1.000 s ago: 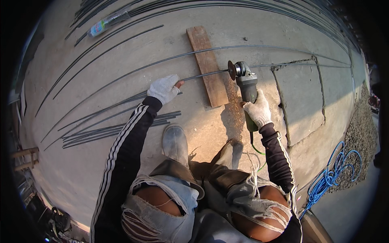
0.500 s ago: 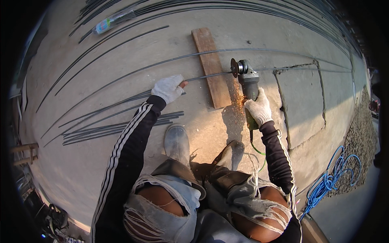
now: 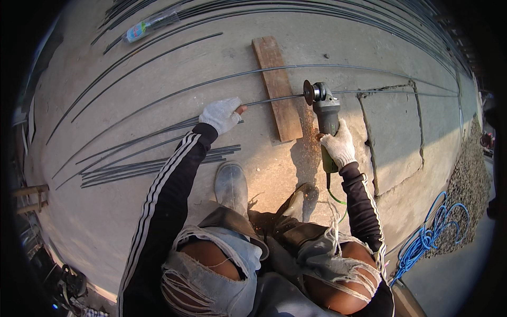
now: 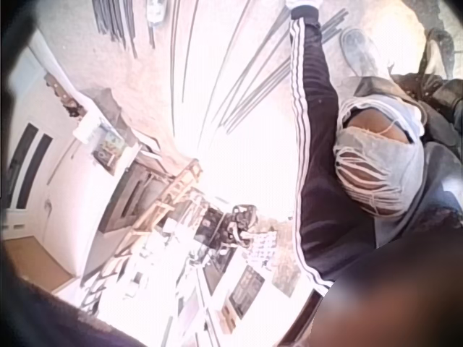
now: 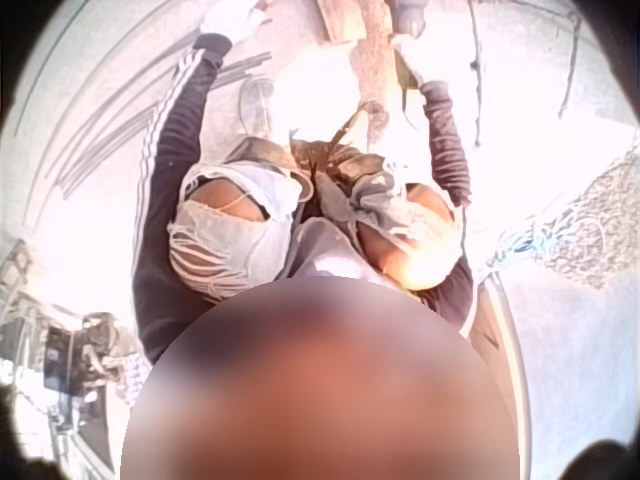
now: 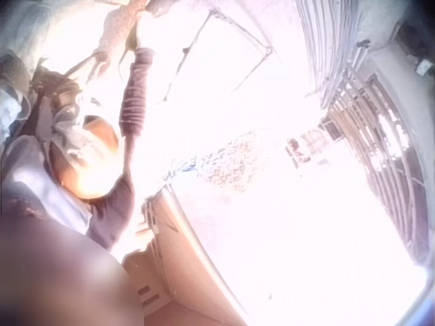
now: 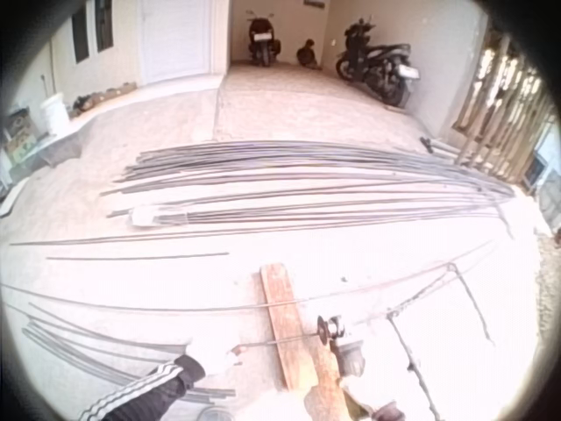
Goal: The person aligns several long metal rods on a concrete floor, then uses an angle grinder to cut them into shorter pieces. The cut pieces are gathered and stacked on the floor.
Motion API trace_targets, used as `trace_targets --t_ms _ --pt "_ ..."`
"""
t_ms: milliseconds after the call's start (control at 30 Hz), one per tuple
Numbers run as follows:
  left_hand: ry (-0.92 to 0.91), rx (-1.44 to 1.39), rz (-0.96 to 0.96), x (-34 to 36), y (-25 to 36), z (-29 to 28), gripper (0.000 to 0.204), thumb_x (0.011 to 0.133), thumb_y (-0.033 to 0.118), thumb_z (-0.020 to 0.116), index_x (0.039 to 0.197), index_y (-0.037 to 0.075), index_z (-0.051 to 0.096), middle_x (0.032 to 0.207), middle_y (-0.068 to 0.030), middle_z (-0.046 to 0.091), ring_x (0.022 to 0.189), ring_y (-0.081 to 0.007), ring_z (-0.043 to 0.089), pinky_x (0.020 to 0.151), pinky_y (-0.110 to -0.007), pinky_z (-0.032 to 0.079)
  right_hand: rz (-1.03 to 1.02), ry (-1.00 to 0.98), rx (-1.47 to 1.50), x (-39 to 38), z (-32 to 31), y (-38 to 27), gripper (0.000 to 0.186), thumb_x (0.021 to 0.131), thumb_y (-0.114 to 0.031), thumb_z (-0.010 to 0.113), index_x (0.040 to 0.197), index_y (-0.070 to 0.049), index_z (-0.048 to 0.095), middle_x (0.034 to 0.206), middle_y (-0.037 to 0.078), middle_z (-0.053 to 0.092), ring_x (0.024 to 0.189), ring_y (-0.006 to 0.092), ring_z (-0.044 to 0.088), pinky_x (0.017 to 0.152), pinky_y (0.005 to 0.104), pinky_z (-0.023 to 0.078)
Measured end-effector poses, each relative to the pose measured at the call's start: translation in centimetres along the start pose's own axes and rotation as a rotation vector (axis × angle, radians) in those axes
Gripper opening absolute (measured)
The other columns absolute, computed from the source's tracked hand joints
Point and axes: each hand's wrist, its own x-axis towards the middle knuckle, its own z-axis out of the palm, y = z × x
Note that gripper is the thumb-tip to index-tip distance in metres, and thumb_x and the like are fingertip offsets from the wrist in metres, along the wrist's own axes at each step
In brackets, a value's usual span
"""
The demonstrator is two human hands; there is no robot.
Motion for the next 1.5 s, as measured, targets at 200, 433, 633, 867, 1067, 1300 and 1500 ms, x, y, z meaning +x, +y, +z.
trace_targets --t_ms 200,433,633,867,1067,1300,1500 --pt "0.012 -0.014 0.007 0.0 -0.1 0.2 0.037 0.104 0.045 0.061 0.097 0.009 0.068 0.090 -0.0188 0.071 0.086 -0.0427 0.070 0.072 -0.052 0.055 0.011 -0.011 -0.005 -0.1 -0.2 0.0 0.050 0.076 -0.014 0.078 0.120 -0.003 0.057 0.098 0.019 0.070 0.086 0.0311 0.071 0.081 0.0425 0.058" --pt "0.024 -0.007 0.008 -0.1 -0.3 0.6 0.036 0.103 0.044 0.063 0.094 0.009 0.066 0.087 -0.0184 0.070 0.083 -0.0428 0.069 0.070 -0.052 0.054 -0.010 0.004 0.003 0.3 -0.1 -0.6 0.050 0.075 -0.014 0.079 0.118 -0.003 0.057 0.097 0.018 0.070 0.086 0.0311 0.071 0.080 0.0422 0.058" --pt "0.044 -0.012 0.043 0.0 -0.5 0.7 0.036 0.103 0.044 0.063 0.093 0.010 0.065 0.087 -0.0180 0.069 0.083 -0.0428 0.069 0.070 -0.052 0.054 0.012 -0.008 0.008 -0.1 -0.3 -0.5 0.048 0.075 -0.012 0.079 0.117 -0.003 0.057 0.096 0.017 0.069 0.085 0.0301 0.071 0.080 0.0415 0.058" --pt "0.041 -0.002 0.036 0.1 -0.7 1.0 0.035 0.103 0.044 0.063 0.093 0.010 0.065 0.086 -0.0180 0.069 0.083 -0.0432 0.069 0.070 -0.052 0.054 0.000 -0.005 0.041 -0.4 0.0 0.3 0.048 0.076 -0.013 0.079 0.118 -0.003 0.057 0.096 0.017 0.070 0.084 0.0297 0.071 0.080 0.0408 0.058" --pt "0.040 -0.014 0.041 0.0 -0.5 0.8 0.035 0.103 0.043 0.063 0.093 0.009 0.065 0.086 -0.0181 0.069 0.082 -0.0431 0.069 0.069 -0.052 0.054 0.000 0.014 0.015 0.1 0.3 0.7 0.051 0.077 -0.014 0.080 0.121 -0.003 0.057 0.097 0.018 0.071 0.085 0.0301 0.072 0.080 0.0410 0.058" --pt "0.030 -0.008 0.048 0.0 -0.3 0.4 0.036 0.104 0.043 0.061 0.093 0.009 0.066 0.088 -0.0184 0.070 0.083 -0.0422 0.070 0.071 -0.052 0.055 0.010 0.003 0.022 0.4 0.4 1.6 0.052 0.075 -0.014 0.081 0.119 -0.003 0.057 0.097 0.018 0.071 0.084 0.0295 0.072 0.079 0.0406 0.058" --pt "0.067 -0.062 0.096 -0.2 -0.4 0.0 0.034 0.105 0.041 0.061 0.097 0.009 0.068 0.088 -0.0186 0.070 0.084 -0.0421 0.070 0.071 -0.050 0.056 0.011 0.014 0.543 -0.3 1.4 5.4 0.047 0.079 -0.010 0.084 0.119 -0.003 0.059 0.094 0.008 0.071 0.076 0.0163 0.067 0.068 0.0325 0.058"
